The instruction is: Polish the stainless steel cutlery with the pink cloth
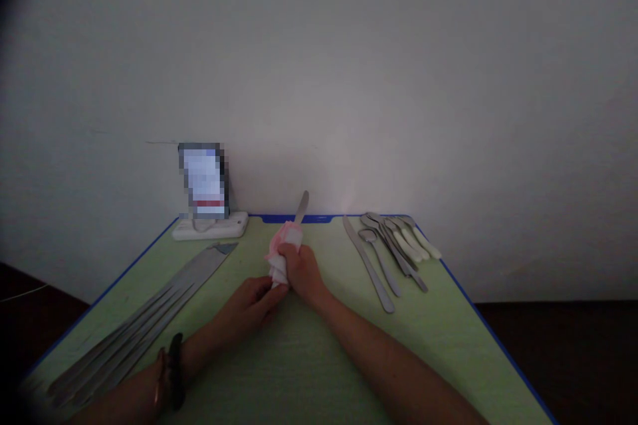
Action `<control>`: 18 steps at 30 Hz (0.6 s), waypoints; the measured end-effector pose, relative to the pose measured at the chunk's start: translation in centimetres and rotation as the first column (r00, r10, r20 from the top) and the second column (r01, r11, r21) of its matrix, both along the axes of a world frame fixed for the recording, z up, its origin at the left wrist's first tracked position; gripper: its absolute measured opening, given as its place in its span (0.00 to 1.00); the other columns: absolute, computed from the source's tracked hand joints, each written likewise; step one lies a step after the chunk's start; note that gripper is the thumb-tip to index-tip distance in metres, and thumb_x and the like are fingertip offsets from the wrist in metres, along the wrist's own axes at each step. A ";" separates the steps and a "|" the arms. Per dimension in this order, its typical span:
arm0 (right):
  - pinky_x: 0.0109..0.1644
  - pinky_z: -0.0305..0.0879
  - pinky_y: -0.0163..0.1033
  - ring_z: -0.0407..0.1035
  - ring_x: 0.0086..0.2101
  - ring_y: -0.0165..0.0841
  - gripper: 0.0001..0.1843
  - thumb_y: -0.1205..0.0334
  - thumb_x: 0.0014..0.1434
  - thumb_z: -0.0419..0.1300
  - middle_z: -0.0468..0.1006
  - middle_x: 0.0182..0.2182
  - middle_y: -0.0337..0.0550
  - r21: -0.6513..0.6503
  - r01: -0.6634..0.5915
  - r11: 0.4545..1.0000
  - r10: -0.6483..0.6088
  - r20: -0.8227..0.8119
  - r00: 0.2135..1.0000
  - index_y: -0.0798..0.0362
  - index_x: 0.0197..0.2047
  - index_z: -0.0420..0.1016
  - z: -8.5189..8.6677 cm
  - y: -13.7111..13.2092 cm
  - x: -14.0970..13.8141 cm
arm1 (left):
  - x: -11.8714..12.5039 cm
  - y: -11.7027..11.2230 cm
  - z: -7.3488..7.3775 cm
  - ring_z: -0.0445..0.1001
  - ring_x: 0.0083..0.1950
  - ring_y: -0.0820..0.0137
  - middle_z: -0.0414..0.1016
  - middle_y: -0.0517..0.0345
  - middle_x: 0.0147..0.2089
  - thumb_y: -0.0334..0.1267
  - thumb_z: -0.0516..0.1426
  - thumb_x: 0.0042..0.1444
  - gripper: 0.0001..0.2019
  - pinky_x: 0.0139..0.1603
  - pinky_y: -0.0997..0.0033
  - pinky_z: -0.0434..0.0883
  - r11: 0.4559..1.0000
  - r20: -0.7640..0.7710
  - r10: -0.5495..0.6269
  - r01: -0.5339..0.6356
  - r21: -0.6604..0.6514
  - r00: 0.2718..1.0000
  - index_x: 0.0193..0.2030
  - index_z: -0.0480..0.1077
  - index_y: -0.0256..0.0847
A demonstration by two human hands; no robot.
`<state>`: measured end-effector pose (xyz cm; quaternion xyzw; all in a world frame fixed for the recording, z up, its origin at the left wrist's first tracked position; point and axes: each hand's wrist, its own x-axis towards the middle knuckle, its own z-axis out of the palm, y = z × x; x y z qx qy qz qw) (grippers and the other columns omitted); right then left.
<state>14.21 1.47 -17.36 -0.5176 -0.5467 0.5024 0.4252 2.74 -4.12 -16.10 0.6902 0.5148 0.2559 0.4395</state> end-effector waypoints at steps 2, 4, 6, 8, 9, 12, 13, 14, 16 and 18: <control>0.24 0.53 0.35 0.60 0.19 0.29 0.16 0.53 0.50 0.49 0.68 0.16 0.40 -0.022 0.016 1.000 -0.016 -0.011 1.000 0.53 0.17 0.63 -0.1 0.0 0.0 | 0.0 0.0 0.0 0.57 0.23 0.74 0.57 0.64 0.20 0.51 0.46 0.54 0.18 0.23 0.73 0.53 1.000 -0.031 -0.008 0.009 0.015 0.999 0.21 0.59 0.40; 0.24 0.54 0.35 0.60 0.20 0.29 0.16 0.53 0.50 0.50 0.68 0.16 0.40 -0.044 0.016 0.999 -0.017 -0.023 1.000 0.54 0.18 0.64 0.0 0.1 0.1 | -0.1 0.1 -0.3 0.57 0.23 0.74 0.56 0.65 0.20 0.51 0.45 0.55 0.18 0.23 0.74 0.53 1.000 0.000 -0.004 0.004 0.017 1.000 0.23 0.59 0.40; 0.25 0.55 0.35 0.60 0.20 0.29 0.17 0.53 0.51 0.49 0.69 0.17 0.40 -0.054 -0.011 0.998 0.010 -0.018 1.000 0.54 0.19 0.65 0.1 0.3 0.1 | -0.2 0.2 -0.6 0.56 0.22 0.75 0.55 0.66 0.20 0.51 0.45 0.56 0.18 0.23 0.74 0.53 1.000 0.045 0.006 -0.006 0.012 0.999 0.23 0.58 0.41; 0.26 0.56 0.34 0.61 0.20 0.28 0.18 0.52 0.52 0.49 0.69 0.17 0.40 -0.047 -0.035 0.998 0.035 0.001 0.999 0.55 0.20 0.66 0.2 0.3 0.2 | -0.2 0.3 -0.8 0.56 0.21 0.75 0.56 0.67 0.19 0.51 0.45 0.57 0.19 0.23 0.74 0.53 1.000 0.063 0.011 -0.011 0.004 0.998 0.22 0.57 0.41; 0.26 0.56 0.34 0.61 0.20 0.28 0.18 0.52 0.53 0.49 0.69 0.17 0.40 -0.039 -0.043 0.998 0.043 0.010 0.999 0.55 0.20 0.66 0.2 0.3 0.3 | -0.2 0.3 -0.8 0.57 0.21 0.75 0.56 0.66 0.18 0.51 0.45 0.57 0.18 0.23 0.74 0.54 1.000 0.058 0.020 -0.021 0.006 0.998 0.23 0.58 0.41; 0.25 0.54 0.33 0.60 0.21 0.27 0.19 0.52 0.54 0.48 0.68 0.18 0.40 -0.017 -0.042 0.999 0.042 0.033 0.999 0.55 0.20 0.65 0.2 0.3 0.3 | 0.3 0.1 -0.6 0.59 0.23 0.73 0.62 0.64 0.21 0.50 0.47 0.55 0.16 0.25 0.74 0.56 0.995 0.026 0.097 -0.098 0.032 0.995 0.26 0.62 0.40; 0.25 0.54 0.33 0.60 0.21 0.27 0.19 0.52 0.54 0.48 0.67 0.18 0.39 -0.011 -0.040 0.999 0.041 0.041 0.998 0.55 0.20 0.64 0.1 0.3 0.3 | 0.5 0.0 -0.5 0.61 0.24 0.73 0.65 0.62 0.23 0.49 0.49 0.55 0.15 0.25 0.73 0.57 0.990 0.008 0.131 -0.131 0.042 0.991 0.29 0.64 0.39; 0.24 0.53 0.32 0.59 0.21 0.27 0.19 0.52 0.54 0.48 0.67 0.18 0.39 -0.001 -0.041 0.999 0.041 0.049 0.998 0.55 0.19 0.63 0.1 0.2 0.3 | 0.7 -0.2 -0.5 0.62 0.25 0.72 0.67 0.61 0.25 0.48 0.50 0.54 0.14 0.26 0.73 0.57 0.986 -0.019 0.159 -0.158 0.050 0.987 0.31 0.65 0.39; 0.24 0.52 0.32 0.59 0.21 0.26 0.19 0.52 0.55 0.48 0.66 0.18 0.39 0.019 -0.054 0.998 0.052 0.061 0.997 0.54 0.19 0.62 0.0 0.2 0.3 | 1.0 -0.3 -0.5 0.64 0.26 0.71 0.69 0.58 0.28 0.46 0.50 0.54 0.12 0.28 0.73 0.58 0.980 -0.094 0.191 -0.185 0.066 0.977 0.32 0.65 0.38; 0.24 0.52 0.32 0.58 0.21 0.26 0.18 0.52 0.55 0.48 0.65 0.17 0.38 0.034 -0.082 0.996 0.079 0.069 0.995 0.54 0.19 0.62 -0.1 0.1 0.4 | 1.1 -0.4 -0.6 0.63 0.25 0.71 0.68 0.59 0.26 0.46 0.49 0.54 0.12 0.28 0.72 0.57 0.982 -0.157 0.181 -0.170 0.083 0.971 0.29 0.64 0.39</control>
